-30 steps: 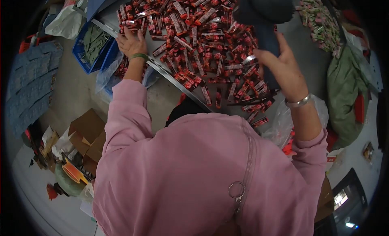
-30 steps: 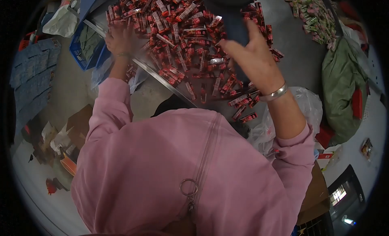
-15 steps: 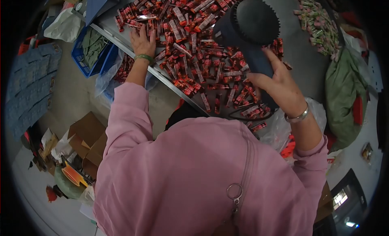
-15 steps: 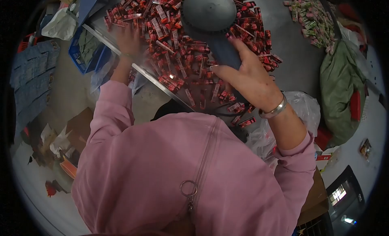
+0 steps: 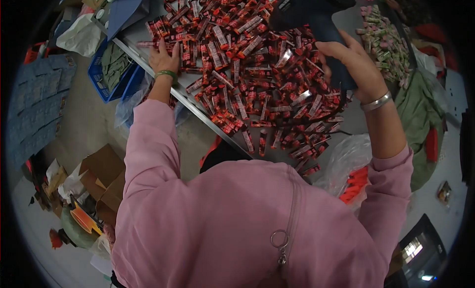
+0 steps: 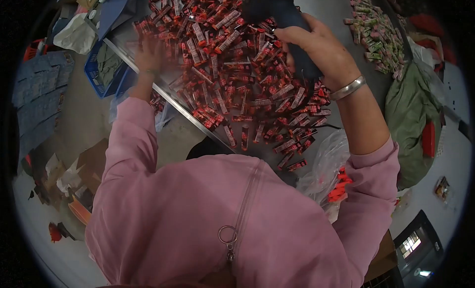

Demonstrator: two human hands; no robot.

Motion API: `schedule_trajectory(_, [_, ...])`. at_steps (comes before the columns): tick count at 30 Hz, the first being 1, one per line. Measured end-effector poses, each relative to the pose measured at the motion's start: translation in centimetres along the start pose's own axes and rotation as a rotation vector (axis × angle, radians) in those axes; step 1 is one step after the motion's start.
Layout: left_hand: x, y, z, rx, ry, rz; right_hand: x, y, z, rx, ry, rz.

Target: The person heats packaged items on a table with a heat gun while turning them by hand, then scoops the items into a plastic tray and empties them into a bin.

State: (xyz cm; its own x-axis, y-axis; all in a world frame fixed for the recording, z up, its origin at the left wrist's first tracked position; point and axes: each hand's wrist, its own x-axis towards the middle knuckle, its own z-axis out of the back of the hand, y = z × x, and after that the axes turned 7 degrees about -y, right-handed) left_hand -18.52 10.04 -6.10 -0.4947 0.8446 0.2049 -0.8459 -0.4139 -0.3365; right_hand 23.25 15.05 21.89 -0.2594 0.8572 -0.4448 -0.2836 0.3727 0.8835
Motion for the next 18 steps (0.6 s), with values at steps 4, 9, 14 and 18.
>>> schedule_trajectory(4, [-1.0, -1.7, -1.0, -0.148, -0.089, -0.08, 2.9, 0.2, -1.0, -0.075, -0.105, 0.171])
schedule_trajectory(9, [-1.8, -1.9, -0.1, -0.308, -0.066, -0.205, 2.9, 1.7, -2.9, -0.08, -0.259, 0.05])
schedule_trajectory(14, [-1.6, -0.5, 0.7, -0.128, -0.061, -0.282, 3.2, 1.4, -4.6, -0.014, 0.145, 0.045])
schedule_trajectory(18, [-0.7, 0.2, 1.7, -0.062, -0.174, -0.086, 3.1, 4.0, -8.4, -0.076, -0.027, 0.123])
